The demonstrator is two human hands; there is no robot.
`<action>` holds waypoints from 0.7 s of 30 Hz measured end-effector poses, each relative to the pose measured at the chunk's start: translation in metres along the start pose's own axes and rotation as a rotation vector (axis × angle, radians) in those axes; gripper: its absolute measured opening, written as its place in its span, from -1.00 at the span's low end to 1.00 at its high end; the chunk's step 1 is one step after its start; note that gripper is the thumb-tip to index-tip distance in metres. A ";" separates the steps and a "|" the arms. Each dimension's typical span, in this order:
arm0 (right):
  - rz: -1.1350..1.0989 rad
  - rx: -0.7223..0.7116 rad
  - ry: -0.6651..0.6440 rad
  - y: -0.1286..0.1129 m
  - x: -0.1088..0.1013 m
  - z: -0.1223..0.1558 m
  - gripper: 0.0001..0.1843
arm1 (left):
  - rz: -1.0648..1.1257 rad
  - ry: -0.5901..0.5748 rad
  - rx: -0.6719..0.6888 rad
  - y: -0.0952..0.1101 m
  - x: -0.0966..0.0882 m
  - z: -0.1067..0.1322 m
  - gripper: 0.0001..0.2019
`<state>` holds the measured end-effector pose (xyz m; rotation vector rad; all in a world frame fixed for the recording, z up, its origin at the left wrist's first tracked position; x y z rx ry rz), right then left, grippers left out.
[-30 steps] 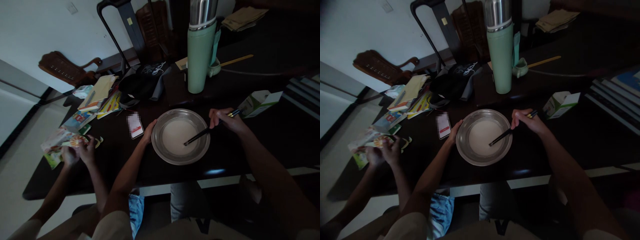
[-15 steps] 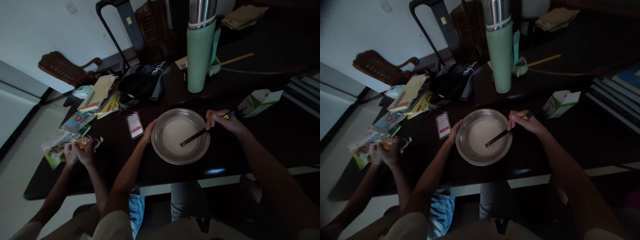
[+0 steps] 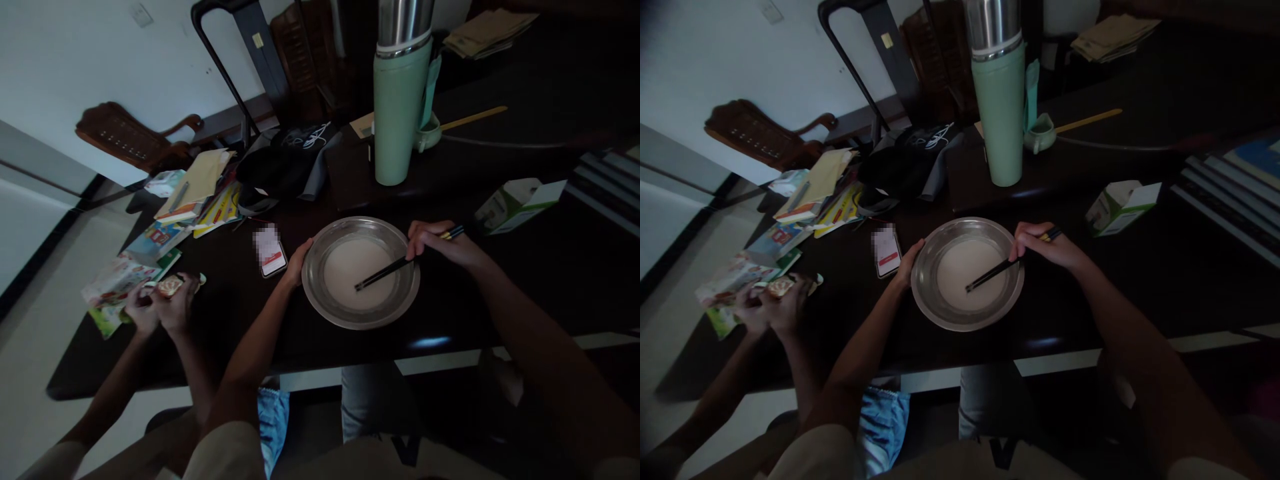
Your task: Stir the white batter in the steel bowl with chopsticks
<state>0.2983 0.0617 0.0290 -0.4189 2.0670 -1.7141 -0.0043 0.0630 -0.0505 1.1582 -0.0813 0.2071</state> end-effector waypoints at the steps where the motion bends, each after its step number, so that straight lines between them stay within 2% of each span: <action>1: 0.031 0.003 0.004 -0.001 0.002 -0.001 -0.59 | 0.000 0.003 -0.001 0.000 -0.001 0.000 -0.79; 4: 0.065 0.016 0.124 0.000 -0.009 -0.001 -0.60 | -0.004 0.012 -0.006 0.000 -0.003 0.001 -0.79; 7: 0.005 -0.012 0.222 0.000 -0.024 0.002 -0.55 | -0.008 0.021 0.004 0.001 0.004 0.000 -0.80; 11: -0.039 -0.005 0.088 0.001 -0.014 0.003 -0.52 | -0.031 0.016 0.017 0.009 0.017 0.009 -0.80; 13: -0.003 0.021 0.022 0.002 -0.004 0.001 -0.55 | -0.052 0.022 0.025 0.023 0.005 0.026 -0.76; 16: 0.051 0.022 0.062 0.000 -0.004 0.000 -0.59 | -0.067 -0.025 0.054 0.058 -0.047 0.065 -0.61; 18: 0.041 0.018 0.156 0.001 -0.014 0.000 -0.57 | -0.065 0.007 0.084 0.084 -0.101 0.091 -0.48; 19: 0.019 0.012 0.196 0.001 -0.020 0.002 -0.55 | -0.069 0.002 0.111 0.095 -0.126 0.101 -0.46; 21: -0.038 -0.013 0.219 0.001 -0.026 0.004 -0.53 | -0.082 0.064 0.222 0.113 -0.171 0.112 -0.48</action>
Point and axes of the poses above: each hand's wrist, its own z-axis away from the middle knuckle, its own x-axis out of the palm, y = z × x, the point moved 7 cm from there along -z, towards the middle knuckle, and after that the axes turned 6 degrees about x, right-handed, at the moved point
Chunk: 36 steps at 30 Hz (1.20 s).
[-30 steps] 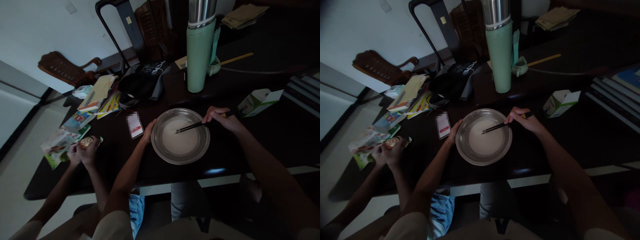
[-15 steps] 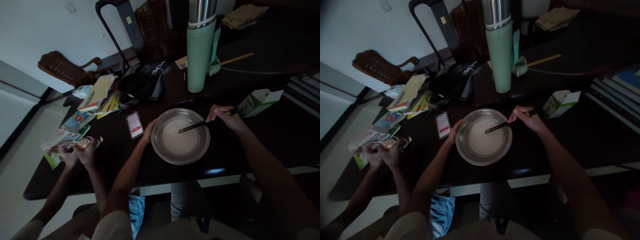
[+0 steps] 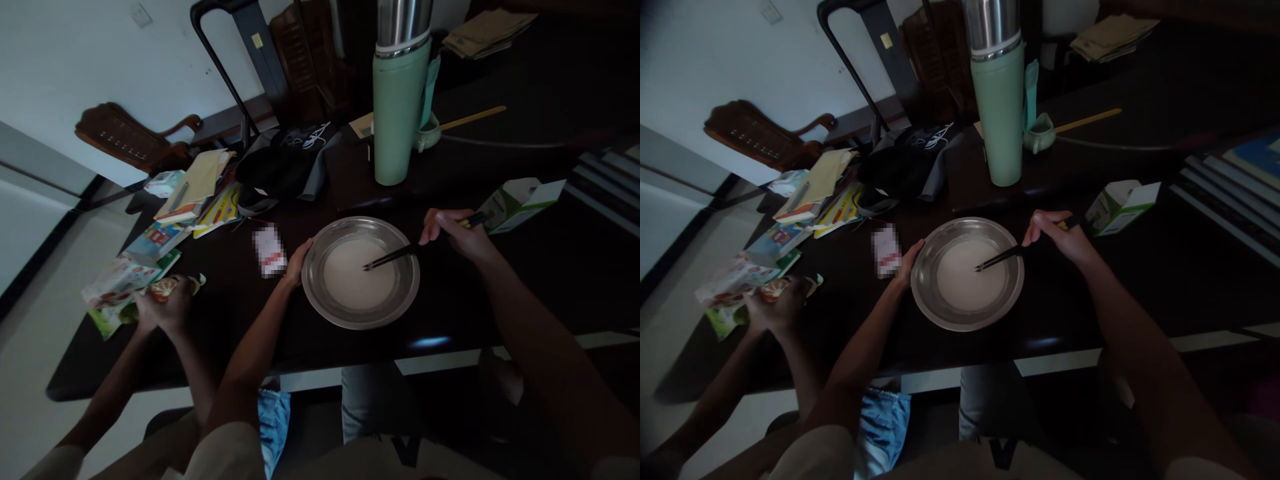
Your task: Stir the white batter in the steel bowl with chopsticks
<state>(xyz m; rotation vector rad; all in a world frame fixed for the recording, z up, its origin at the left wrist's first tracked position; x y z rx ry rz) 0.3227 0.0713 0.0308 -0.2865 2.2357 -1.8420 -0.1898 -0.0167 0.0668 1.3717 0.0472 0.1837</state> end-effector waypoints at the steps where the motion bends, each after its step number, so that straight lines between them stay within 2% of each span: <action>1: -0.024 -0.007 -0.025 0.000 0.001 0.001 -0.52 | -0.017 0.035 0.033 0.002 -0.018 0.000 -0.50; 3: -0.030 0.006 -0.120 0.001 0.009 0.002 -0.52 | -0.052 0.071 0.049 -0.003 -0.040 -0.004 -0.54; 6: 0.036 0.038 -0.239 0.002 0.025 0.003 -0.57 | -0.068 0.020 0.018 -0.015 -0.053 -0.014 -0.51; 9: 0.090 0.025 -0.178 0.001 0.023 0.001 -0.61 | -0.036 -0.004 0.110 -0.007 -0.056 -0.019 -0.58; 11: 0.084 0.026 -0.089 0.001 0.013 0.000 -0.60 | -0.026 -0.012 0.110 -0.002 -0.047 -0.018 -0.60; 13: 0.040 0.030 -0.049 0.002 0.006 0.001 -0.56 | -0.055 -0.056 -0.047 -0.007 -0.029 -0.014 -0.47; 16: -0.017 0.026 -0.139 0.001 0.012 0.003 -0.53 | -0.074 -0.082 -0.134 -0.006 -0.007 -0.006 -0.36; 19: 0.023 0.018 -0.267 0.000 0.028 0.004 -0.59 | -0.073 -0.084 -0.142 0.002 -0.007 -0.002 -0.46; 21: 0.069 0.018 -0.256 0.000 0.030 0.003 -0.64 | -0.061 -0.082 -0.106 0.009 -0.006 -0.001 -0.55; 23: 0.093 0.019 -0.174 0.001 0.022 0.000 -0.65 | -0.058 -0.086 -0.071 0.011 0.012 -0.003 -0.63; 24: 0.087 0.016 -0.116 0.002 0.015 -0.001 -0.64 | -0.073 -0.091 -0.087 0.006 0.029 -0.004 -0.64; 27: 0.012 -0.002 -0.028 0.002 0.001 -0.001 -0.55 | -0.100 -0.036 -0.119 -0.025 0.100 -0.015 -0.62; 29: -0.026 0.002 -0.081 0.003 0.005 0.000 -0.51 | -0.098 -0.059 -0.128 -0.051 0.150 -0.028 -0.58; 31: -0.008 0.020 -0.194 0.002 0.018 0.002 -0.54 | -0.093 -0.062 -0.123 -0.074 0.181 -0.042 -0.51; 32: 0.017 0.029 -0.241 0.002 0.024 0.002 -0.58 | -0.084 -0.057 -0.114 -0.083 0.190 -0.049 -0.52; 34: 0.072 0.030 -0.277 0.001 0.032 0.003 -0.63 | -0.042 -0.030 -0.079 -0.093 0.195 -0.061 -0.61; 36: 0.109 0.022 -0.202 0.000 0.027 0.000 -0.64 | -0.023 -0.025 -0.065 -0.099 0.193 -0.068 -0.67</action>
Point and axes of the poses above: each hand's wrist, its own z-axis away from the middle knuckle, its own x-axis out of the palm, y = z × x, the point moved 7 cm from there along -z, towards the middle knuckle, and after that the axes turned 6 degrees about x, right-handed, at the moved point
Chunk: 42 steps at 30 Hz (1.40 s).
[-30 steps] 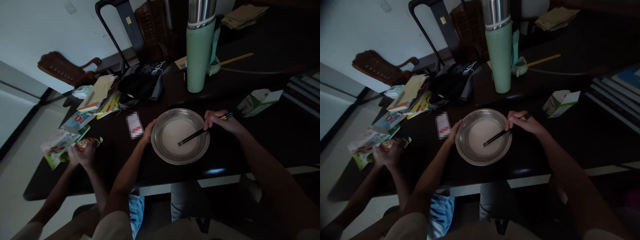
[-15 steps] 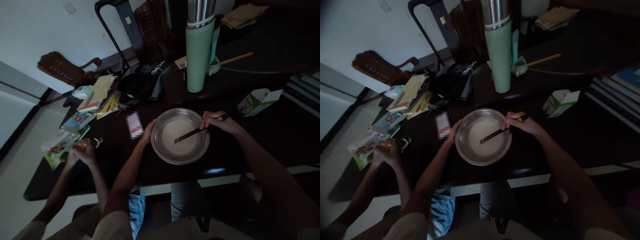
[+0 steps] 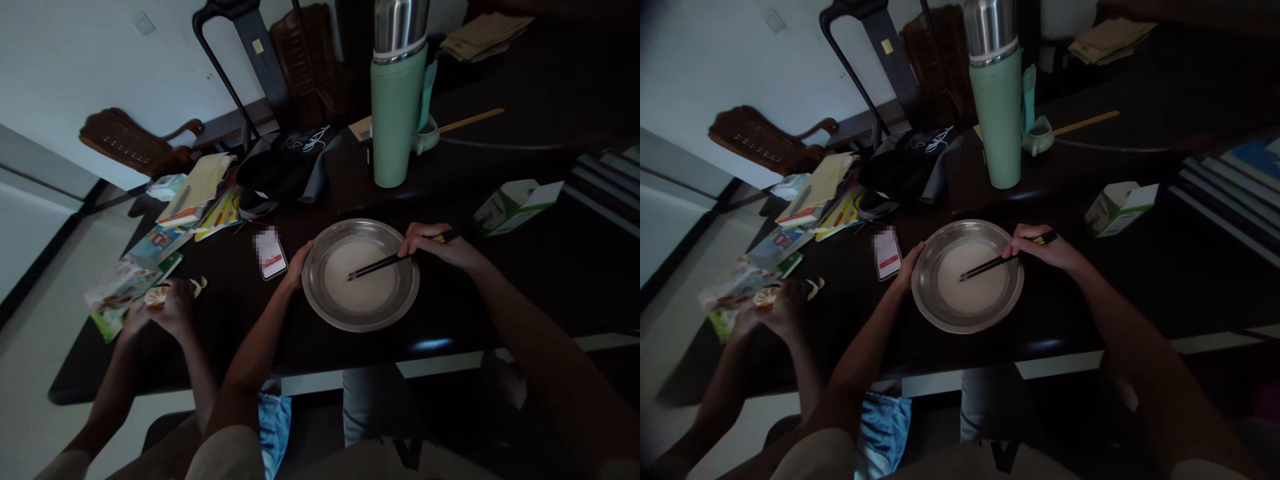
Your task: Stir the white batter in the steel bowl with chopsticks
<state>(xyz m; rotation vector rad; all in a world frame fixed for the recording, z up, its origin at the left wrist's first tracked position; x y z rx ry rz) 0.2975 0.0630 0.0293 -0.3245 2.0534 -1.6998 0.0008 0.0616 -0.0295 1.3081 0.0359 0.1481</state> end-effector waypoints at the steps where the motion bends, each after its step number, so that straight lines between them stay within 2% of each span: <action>1: 0.002 -0.003 0.060 0.000 -0.006 0.000 -0.63 | 0.005 -0.002 0.001 -0.002 -0.002 -0.002 -0.67; 4: -0.061 -0.026 0.195 0.002 -0.025 0.004 -0.56 | 0.022 -0.008 -0.003 -0.005 -0.006 -0.006 -0.62; 6: -0.105 -0.030 0.165 0.002 -0.026 0.005 -0.52 | 0.037 -0.011 -0.009 -0.007 -0.007 -0.007 -0.66; 9: -0.082 -0.012 0.021 -0.001 -0.009 0.003 -0.53 | 0.067 -0.032 -0.039 -0.010 -0.005 -0.008 -0.70; 11: -0.028 -0.025 -0.028 -0.004 0.001 0.001 -0.58 | 0.121 -0.062 -0.074 -0.012 -0.001 -0.008 -0.71; 13: 0.022 -0.033 -0.001 -0.004 0.001 -0.001 -0.61 | 0.180 -0.081 -0.105 -0.014 0.002 -0.007 -0.71; 17: -0.019 -0.032 0.179 0.002 -0.021 0.002 -0.60 | 0.203 -0.059 -0.144 -0.016 0.003 -0.007 -0.71; 18: -0.051 -0.037 0.185 0.003 -0.024 0.003 -0.57 | 0.199 -0.049 -0.147 -0.016 0.002 -0.007 -0.71; 21: -0.112 -0.037 0.097 0.002 -0.018 0.004 -0.53 | 0.190 -0.036 -0.137 -0.015 0.001 -0.007 -0.73; 23: -0.090 -0.015 0.005 0.000 -0.006 0.003 -0.55 | 0.193 -0.048 -0.127 -0.014 0.001 -0.007 -0.74; 25: -0.043 -0.012 -0.025 -0.002 0.001 0.001 -0.59 | 0.197 -0.064 -0.123 -0.015 0.002 -0.007 -0.73; 27: -0.004 -0.022 0.017 -0.002 -0.002 0.000 -0.62 | 0.196 -0.076 -0.132 -0.016 0.003 -0.007 -0.72; 31: -0.053 -0.046 0.168 0.002 -0.022 0.003 -0.58 | 0.190 -0.091 -0.137 -0.016 0.004 -0.007 -0.70; 33: -0.109 -0.050 0.146 0.003 -0.024 0.005 -0.54 | 0.188 -0.101 -0.121 -0.015 0.004 -0.007 -0.70; 38: -0.046 -0.017 -0.038 -0.001 0.000 0.002 -0.59 | 0.186 -0.105 -0.110 -0.014 0.003 -0.007 -0.70; 40: 0.003 -0.015 -0.015 -0.002 0.001 0.000 -0.63 | 0.174 -0.094 -0.120 -0.015 0.002 -0.007 -0.70; 42: 0.012 -0.009 0.081 0.000 -0.008 0.000 -0.63 | 0.164 -0.079 -0.131 -0.015 0.002 -0.006 -0.70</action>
Point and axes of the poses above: each hand's wrist, its own z-axis away from the middle knuckle, its own x-axis out of the palm, y = z × x, the point moved 7 cm from there along -z, towards the middle knuckle, and after that the axes turned 6 degrees about x, right-handed, at the moved point
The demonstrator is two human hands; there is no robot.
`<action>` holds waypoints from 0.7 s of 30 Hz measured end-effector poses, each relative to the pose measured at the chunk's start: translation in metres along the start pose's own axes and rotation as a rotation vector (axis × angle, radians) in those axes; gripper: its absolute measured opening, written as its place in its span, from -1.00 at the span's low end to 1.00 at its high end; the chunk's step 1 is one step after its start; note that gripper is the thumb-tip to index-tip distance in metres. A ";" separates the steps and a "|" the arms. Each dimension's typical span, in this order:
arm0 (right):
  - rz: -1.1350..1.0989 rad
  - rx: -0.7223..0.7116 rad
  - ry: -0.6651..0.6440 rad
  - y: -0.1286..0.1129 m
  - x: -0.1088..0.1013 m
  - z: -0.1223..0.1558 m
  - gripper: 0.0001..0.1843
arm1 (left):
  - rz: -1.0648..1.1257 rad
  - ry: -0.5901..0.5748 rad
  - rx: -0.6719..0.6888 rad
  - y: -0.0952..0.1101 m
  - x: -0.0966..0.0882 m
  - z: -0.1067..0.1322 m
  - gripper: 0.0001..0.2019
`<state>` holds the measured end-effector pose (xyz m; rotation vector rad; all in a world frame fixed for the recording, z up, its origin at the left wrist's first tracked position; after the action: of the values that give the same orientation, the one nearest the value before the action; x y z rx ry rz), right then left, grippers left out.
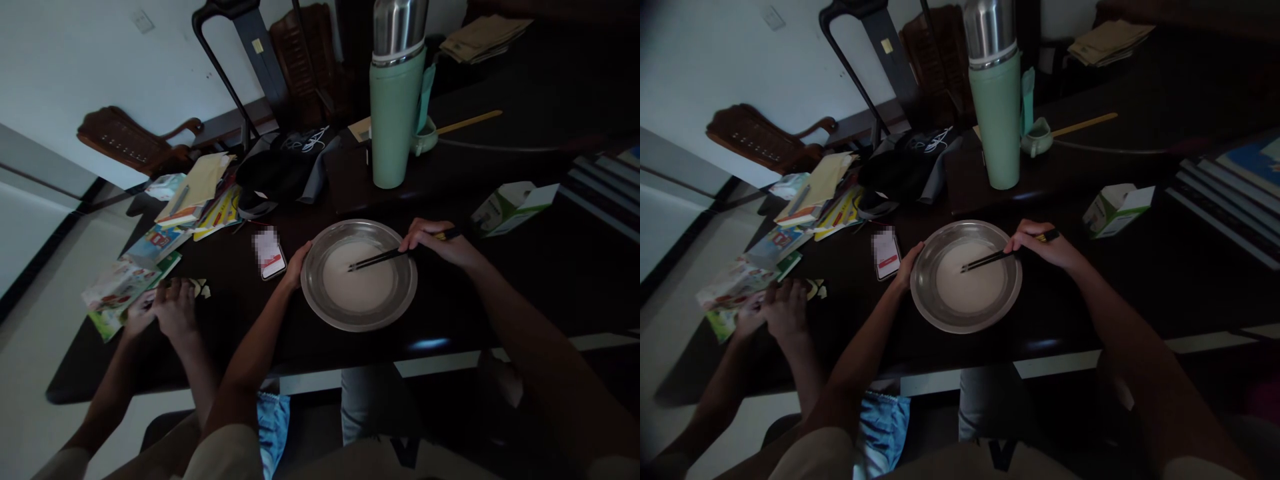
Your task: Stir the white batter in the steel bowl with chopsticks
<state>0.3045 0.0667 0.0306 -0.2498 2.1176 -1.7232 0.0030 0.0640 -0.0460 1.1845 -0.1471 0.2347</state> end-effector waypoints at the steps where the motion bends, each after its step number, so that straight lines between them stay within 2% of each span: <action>1: -0.015 0.002 0.056 0.001 -0.006 0.000 -0.62 | 0.001 0.005 0.001 0.000 0.000 0.000 -0.70; 2: -0.042 0.000 0.099 0.003 -0.012 0.001 -0.60 | 0.004 0.008 0.004 0.001 0.000 0.000 -0.70; 4: -0.107 -0.016 0.107 0.003 -0.017 0.004 -0.55 | 0.011 0.008 0.009 0.001 0.000 0.000 -0.71; 8: -0.098 0.000 -0.074 -0.001 0.001 0.004 -0.55 | 0.032 0.000 0.007 0.000 0.001 -0.001 -0.69; 10: -0.040 -0.014 -0.118 -0.003 0.010 0.003 -0.60 | 0.037 0.001 0.001 -0.001 0.001 -0.001 -0.68; 13: -0.009 -0.005 -0.039 -0.001 0.004 0.000 -0.64 | 0.027 0.013 -0.009 -0.003 -0.001 -0.001 -0.67; 15: -0.041 -0.004 0.062 0.002 -0.008 0.001 -0.61 | 0.018 0.021 -0.011 -0.003 -0.002 -0.001 -0.67; 17: -0.093 -0.020 0.105 0.002 -0.015 0.003 -0.55 | 0.008 0.028 -0.004 -0.002 -0.002 -0.001 -0.67; 21: -0.116 -0.010 -0.033 0.000 -0.002 0.003 -0.53 | 0.010 0.018 0.019 0.001 -0.001 0.000 -0.68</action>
<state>0.3076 0.0643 0.0304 -0.4092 2.1261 -1.7603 0.0021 0.0645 -0.0456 1.2002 -0.1358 0.2560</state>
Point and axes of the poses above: each hand's wrist, its own z-axis away from the middle knuckle, its own x-axis out of the palm, y = z × x, the point moved 7 cm from there along -z, towards the middle knuckle, and after that the axes turned 6 degrees about x, right-handed, at the moved point
